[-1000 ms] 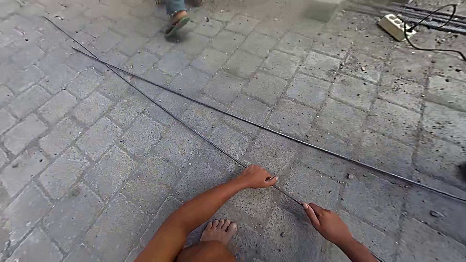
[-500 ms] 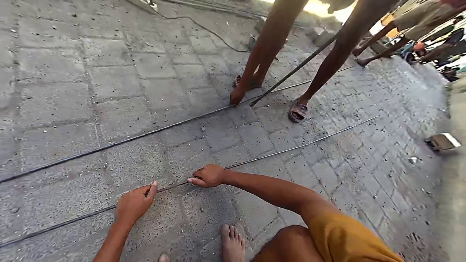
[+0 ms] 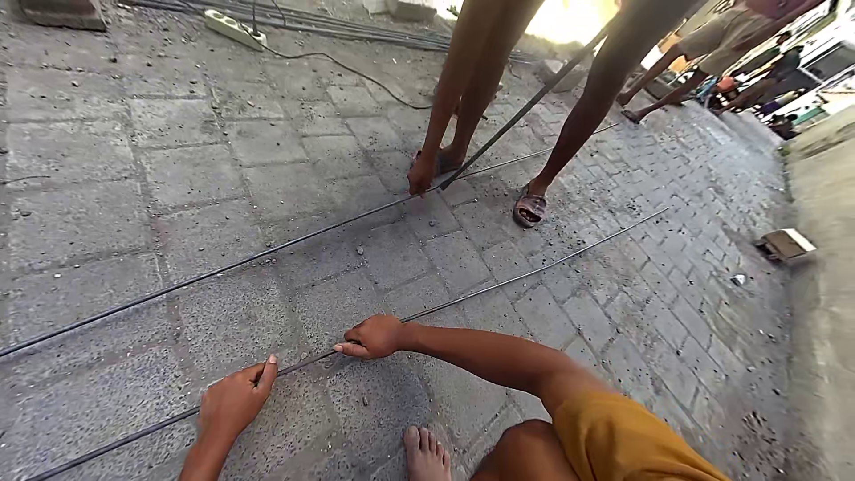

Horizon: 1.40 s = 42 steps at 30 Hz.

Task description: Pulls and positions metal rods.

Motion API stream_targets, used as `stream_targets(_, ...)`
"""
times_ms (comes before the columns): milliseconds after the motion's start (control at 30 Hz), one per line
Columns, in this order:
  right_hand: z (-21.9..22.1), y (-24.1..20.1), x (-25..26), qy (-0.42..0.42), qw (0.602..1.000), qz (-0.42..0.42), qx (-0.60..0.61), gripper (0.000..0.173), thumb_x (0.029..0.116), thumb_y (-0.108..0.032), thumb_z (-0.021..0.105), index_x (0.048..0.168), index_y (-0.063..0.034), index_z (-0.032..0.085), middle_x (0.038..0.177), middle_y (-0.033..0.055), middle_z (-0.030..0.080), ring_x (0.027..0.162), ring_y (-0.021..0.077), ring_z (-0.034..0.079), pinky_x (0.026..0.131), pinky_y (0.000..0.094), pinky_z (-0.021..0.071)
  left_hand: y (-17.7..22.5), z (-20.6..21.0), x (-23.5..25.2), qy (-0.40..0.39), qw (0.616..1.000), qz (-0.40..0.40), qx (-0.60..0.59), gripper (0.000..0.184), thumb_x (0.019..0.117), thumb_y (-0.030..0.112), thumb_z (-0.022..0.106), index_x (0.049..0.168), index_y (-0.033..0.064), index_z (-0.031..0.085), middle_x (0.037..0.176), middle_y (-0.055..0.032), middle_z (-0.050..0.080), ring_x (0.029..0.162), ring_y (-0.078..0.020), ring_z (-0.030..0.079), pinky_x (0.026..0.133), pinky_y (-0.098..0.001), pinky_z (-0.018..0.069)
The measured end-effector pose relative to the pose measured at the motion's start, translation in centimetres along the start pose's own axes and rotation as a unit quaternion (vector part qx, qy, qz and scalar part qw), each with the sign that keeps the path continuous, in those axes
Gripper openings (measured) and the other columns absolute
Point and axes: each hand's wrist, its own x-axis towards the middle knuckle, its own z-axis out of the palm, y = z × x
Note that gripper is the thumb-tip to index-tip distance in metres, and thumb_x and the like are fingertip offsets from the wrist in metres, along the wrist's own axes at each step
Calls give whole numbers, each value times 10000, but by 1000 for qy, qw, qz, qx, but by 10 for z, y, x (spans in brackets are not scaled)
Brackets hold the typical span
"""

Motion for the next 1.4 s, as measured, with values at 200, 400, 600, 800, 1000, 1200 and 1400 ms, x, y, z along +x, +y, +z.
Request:
stream_targets(200,2,0,2,1,1000,-4,-3,648,1105,-535,282,1077,9,633,951,219,684,960,405,690,807,616,519,-2,3,0,7,1000,1,7,714,1061,555,255,657,63,579,612,-160,609,667,-384,669,582,-591,435)
stream_targets(400,6,1,3,5,1000,-12,-6,663,1103,-544,265,1061,9,629,944,216,679,949,401,689,801,608,519,-4,4,-3,13,1000,0,7,718,1060,562,248,645,65,560,594,-157,587,645,-380,656,574,-582,425)
stream_targets(600,-4,0,-11,81,993,0,84,611,1142,-370,187,1274,33,627,1277,237,658,1215,377,638,1032,580,483,8,-10,-2,-38,999,-2,5,682,1088,505,278,728,16,588,690,-213,628,749,-435,670,644,-619,435)
stream_targets(800,-1,13,3,197,974,40,104,611,1128,-388,189,1239,0,648,1218,232,649,1201,373,624,1028,545,498,1,-9,-7,-57,998,-13,-5,608,1093,476,346,726,70,611,664,-153,619,695,-375,654,600,-589,440)
stream_targets(1000,23,-26,14,189,978,29,80,599,1118,-455,246,1367,-55,616,1330,206,622,1297,367,571,1087,582,444,-8,5,-13,-27,1000,14,-8,620,1069,512,339,684,84,569,613,-129,583,629,-350,632,551,-557,425)
stream_targets(1200,46,-40,24,153,986,63,33,698,1071,-612,220,1486,-146,533,1579,134,458,1472,349,407,1178,609,320,-3,17,-22,-15,1000,21,-4,600,1051,488,368,660,80,569,611,-124,591,616,-330,641,538,-535,436)
stream_targets(1400,46,-20,41,243,970,2,-33,712,1056,-603,225,1465,-135,571,1590,178,449,1496,397,376,1207,631,275,8,-3,-7,-118,992,-11,-50,633,1079,512,323,861,69,721,817,-147,713,857,-334,709,719,-570,507)
